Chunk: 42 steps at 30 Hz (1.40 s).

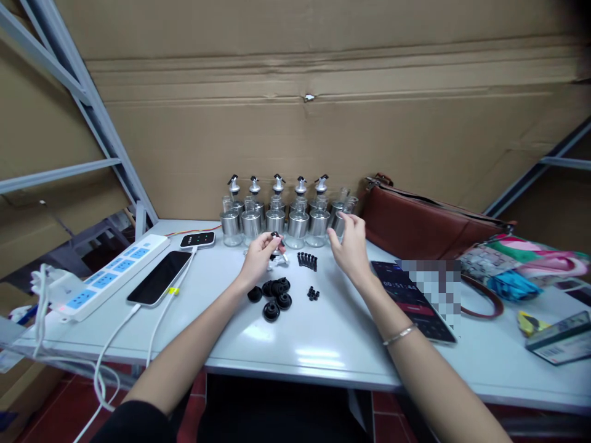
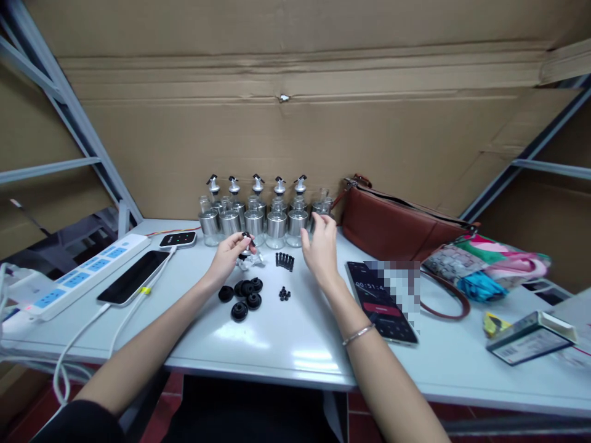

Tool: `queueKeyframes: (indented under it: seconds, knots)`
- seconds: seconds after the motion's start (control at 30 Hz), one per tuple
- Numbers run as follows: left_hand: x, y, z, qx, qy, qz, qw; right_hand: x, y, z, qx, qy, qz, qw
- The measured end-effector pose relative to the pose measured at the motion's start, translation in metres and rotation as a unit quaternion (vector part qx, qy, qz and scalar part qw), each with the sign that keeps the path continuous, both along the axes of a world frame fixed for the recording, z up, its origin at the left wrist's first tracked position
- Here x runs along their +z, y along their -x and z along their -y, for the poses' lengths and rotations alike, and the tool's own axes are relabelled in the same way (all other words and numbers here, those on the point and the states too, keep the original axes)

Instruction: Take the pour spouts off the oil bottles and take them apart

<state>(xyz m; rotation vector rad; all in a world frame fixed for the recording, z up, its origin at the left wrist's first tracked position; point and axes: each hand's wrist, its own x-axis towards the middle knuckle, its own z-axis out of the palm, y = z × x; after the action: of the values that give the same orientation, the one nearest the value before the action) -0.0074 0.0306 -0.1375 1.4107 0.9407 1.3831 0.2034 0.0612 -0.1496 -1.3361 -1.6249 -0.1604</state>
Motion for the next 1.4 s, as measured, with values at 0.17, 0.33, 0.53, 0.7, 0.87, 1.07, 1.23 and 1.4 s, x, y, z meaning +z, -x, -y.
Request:
queueKeyframes:
  seconds: [0.17,0.33,0.53,0.7,0.87,1.07,1.23,1.4]
  knots:
    - [-0.003,-0.006,0.004,-0.047,0.009,-0.029,0.998,0.013,0.025,0.021,0.222,-0.056,0.104,0.968]
    - [-0.006,-0.011,0.008,-0.085,-0.010,-0.037,0.996,0.012,0.035,0.029,0.268,-0.093,0.148,0.948]
    - [-0.006,-0.011,0.010,-0.095,-0.004,-0.055,0.994,0.012,0.037,0.033,0.278,-0.104,0.156,0.942]
    - [-0.010,-0.012,0.010,-0.070,-0.014,-0.045,0.996,0.012,0.042,0.036,0.284,-0.101,0.160,0.940]
    - [-0.013,-0.011,0.010,-0.043,0.004,-0.074,0.996,0.013,0.044,0.040,0.277,-0.062,0.184,0.941]
    - [-0.012,-0.008,0.011,-0.028,0.008,-0.127,0.992,0.012,0.048,0.042,0.277,-0.055,0.196,0.939]
    - [-0.007,-0.009,0.013,-0.043,0.001,-0.101,0.994,0.012,0.051,0.042,0.282,-0.079,0.202,0.935]
    - [-0.006,-0.008,0.013,-0.063,0.009,-0.077,0.995,0.010,0.055,0.041,0.266,-0.118,0.218,0.931]
